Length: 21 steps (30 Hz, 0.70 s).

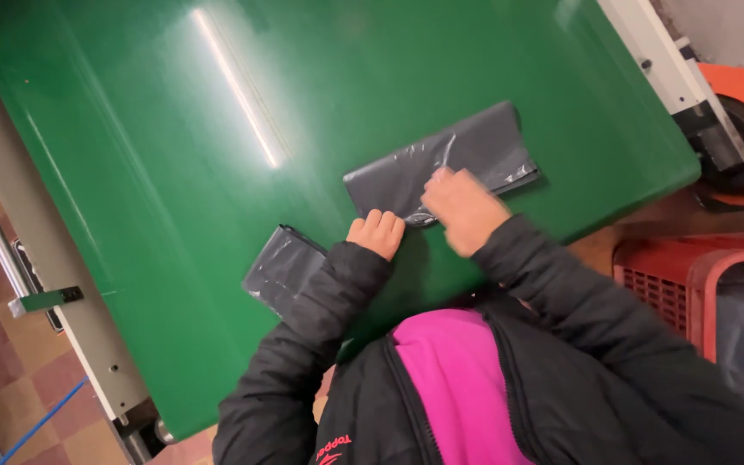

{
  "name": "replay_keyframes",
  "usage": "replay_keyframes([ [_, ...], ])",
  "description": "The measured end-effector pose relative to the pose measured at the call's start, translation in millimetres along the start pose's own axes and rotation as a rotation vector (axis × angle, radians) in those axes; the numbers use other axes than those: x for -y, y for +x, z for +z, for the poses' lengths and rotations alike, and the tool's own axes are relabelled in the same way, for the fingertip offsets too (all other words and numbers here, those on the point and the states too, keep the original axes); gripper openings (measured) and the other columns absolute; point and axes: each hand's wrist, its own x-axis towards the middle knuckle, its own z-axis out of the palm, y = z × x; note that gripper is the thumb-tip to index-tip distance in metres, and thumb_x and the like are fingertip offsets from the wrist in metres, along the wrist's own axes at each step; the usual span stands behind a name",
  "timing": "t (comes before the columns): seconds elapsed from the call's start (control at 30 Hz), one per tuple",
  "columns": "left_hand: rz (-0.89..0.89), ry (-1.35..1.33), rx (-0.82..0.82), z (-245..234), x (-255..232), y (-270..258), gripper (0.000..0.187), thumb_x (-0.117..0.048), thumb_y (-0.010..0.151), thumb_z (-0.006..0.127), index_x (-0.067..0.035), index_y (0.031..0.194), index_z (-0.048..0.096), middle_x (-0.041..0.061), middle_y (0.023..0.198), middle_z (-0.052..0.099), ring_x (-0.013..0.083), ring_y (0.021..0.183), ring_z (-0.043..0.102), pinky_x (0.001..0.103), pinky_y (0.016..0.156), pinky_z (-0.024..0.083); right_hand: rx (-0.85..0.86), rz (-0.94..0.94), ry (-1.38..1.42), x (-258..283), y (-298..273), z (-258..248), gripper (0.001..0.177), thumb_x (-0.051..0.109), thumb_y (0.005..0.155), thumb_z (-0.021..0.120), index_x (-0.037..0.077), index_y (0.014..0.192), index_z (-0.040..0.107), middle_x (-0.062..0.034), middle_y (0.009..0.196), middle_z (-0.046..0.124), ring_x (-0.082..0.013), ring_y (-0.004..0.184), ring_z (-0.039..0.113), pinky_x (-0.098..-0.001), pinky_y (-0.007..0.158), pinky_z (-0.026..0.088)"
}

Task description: Fold plastic bags on a conveyor belt and stack them into a red crate.

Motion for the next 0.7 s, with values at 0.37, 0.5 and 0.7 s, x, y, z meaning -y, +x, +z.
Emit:
replay_keyframes([
  [0.37,-0.199,-1.373,0.449,51,36,156,0.059,-0.056,0.101,0.043,-0.008,0.092,0.077,0.008,0.082,0.073,0.0253,0.075,0.069,0.038,0.069,0.051,-0.414,0.342,0.788,-77,-98,196,0.022,0.005,0.099,0.061,0.002,0.120,0.068,-0.0165,0.116,0.073,-0.0352,0.112,0.070,-0.0440,0.100,0.053],
  [0.5,-0.279,-1.307,0.190,32,36,156,0.059,-0.059,0.102,0.050,-0.006,0.092,0.073,0.011,0.072,0.064,0.0293,0.064,0.059,0.043,0.064,0.046,-0.624,1.009,1.463,-116,-87,198,0.033,0.019,0.113,0.053,0.002,0.139,0.064,-0.0149,0.108,0.068,-0.0222,0.084,0.058,-0.0392,0.078,0.049],
  [0.7,-0.340,-0.646,-0.279,-7,-17,147,0.042,-0.047,0.095,0.064,-0.005,0.095,0.060,0.016,0.089,0.068,0.0406,0.077,0.067,0.052,0.067,0.052,-0.422,1.132,1.661,-115,-61,126,0.033,0.024,0.101,0.046,0.012,0.131,0.055,-0.0082,0.114,0.072,-0.0287,0.091,0.076,-0.0421,0.075,0.062],
])
